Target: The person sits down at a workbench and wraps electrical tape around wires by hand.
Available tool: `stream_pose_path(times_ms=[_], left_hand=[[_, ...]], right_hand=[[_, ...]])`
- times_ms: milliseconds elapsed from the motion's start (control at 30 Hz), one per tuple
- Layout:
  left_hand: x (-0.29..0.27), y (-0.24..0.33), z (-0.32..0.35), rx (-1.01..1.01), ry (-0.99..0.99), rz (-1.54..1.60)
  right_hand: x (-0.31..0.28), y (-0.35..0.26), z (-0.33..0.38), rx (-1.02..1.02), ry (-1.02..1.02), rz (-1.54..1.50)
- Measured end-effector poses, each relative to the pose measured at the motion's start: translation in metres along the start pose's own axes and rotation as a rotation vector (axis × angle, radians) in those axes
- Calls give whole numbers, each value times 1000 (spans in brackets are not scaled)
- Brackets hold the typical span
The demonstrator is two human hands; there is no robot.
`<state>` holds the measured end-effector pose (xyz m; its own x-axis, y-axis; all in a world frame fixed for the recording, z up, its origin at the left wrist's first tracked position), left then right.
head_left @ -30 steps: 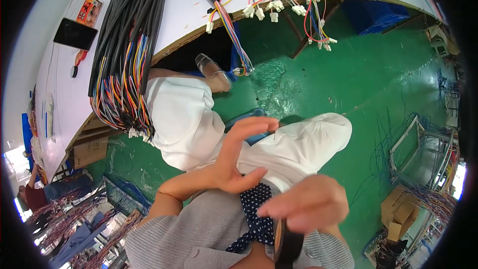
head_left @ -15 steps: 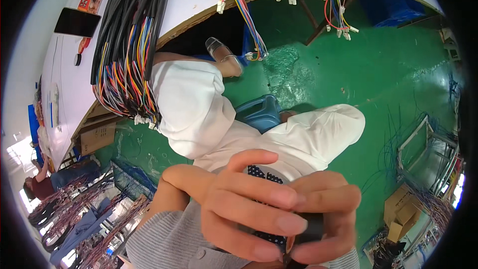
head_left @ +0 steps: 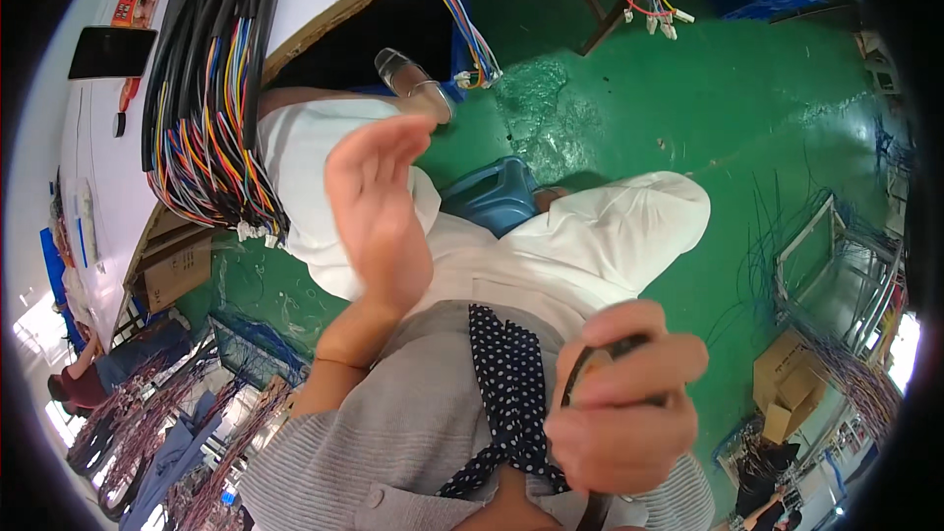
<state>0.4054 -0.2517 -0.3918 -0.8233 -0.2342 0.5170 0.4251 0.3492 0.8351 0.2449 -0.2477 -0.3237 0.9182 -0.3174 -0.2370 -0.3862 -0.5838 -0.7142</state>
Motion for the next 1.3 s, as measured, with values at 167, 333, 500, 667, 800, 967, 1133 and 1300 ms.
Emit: stream_pose_path(times_ms=[167,333,500,667,800,967,1133,1300], left_hand=[[-33,-78,-24,-148,-7,-377],[-65,-152,-21,110,-139,-902],[-69,-175,-23,207,-154,-899],[-82,-131,19,-505,-107,-379],[-73,-59,52,-641,-135,-361],[-68,-5,51,-367,-204,-538],[-63,22,44,-499,-207,-535],[-65,26,41,-430,34,-308]], right_hand=[[16,194,31,864,-104,-410],[15,181,61,1406,-60,-690],[6,203,80,1337,-229,-797],[8,188,71,1308,-386,-773],[21,153,56,968,-737,-712],[50,96,25,198,-943,-347],[77,74,3,-241,-1027,-189],[90,74,6,-205,-1007,-290]])
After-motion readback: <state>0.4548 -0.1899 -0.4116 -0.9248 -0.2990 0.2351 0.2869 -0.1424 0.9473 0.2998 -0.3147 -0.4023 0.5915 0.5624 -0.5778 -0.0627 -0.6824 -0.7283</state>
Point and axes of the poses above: each hand's wrist, its own z-axis away from the middle knuckle, its own x-axis out of the palm, y = z × x, the point moved 1 cm from there along -z, towards the middle knuckle, and after that the axes turned 13 degrees about z, right-handed, at the moved point
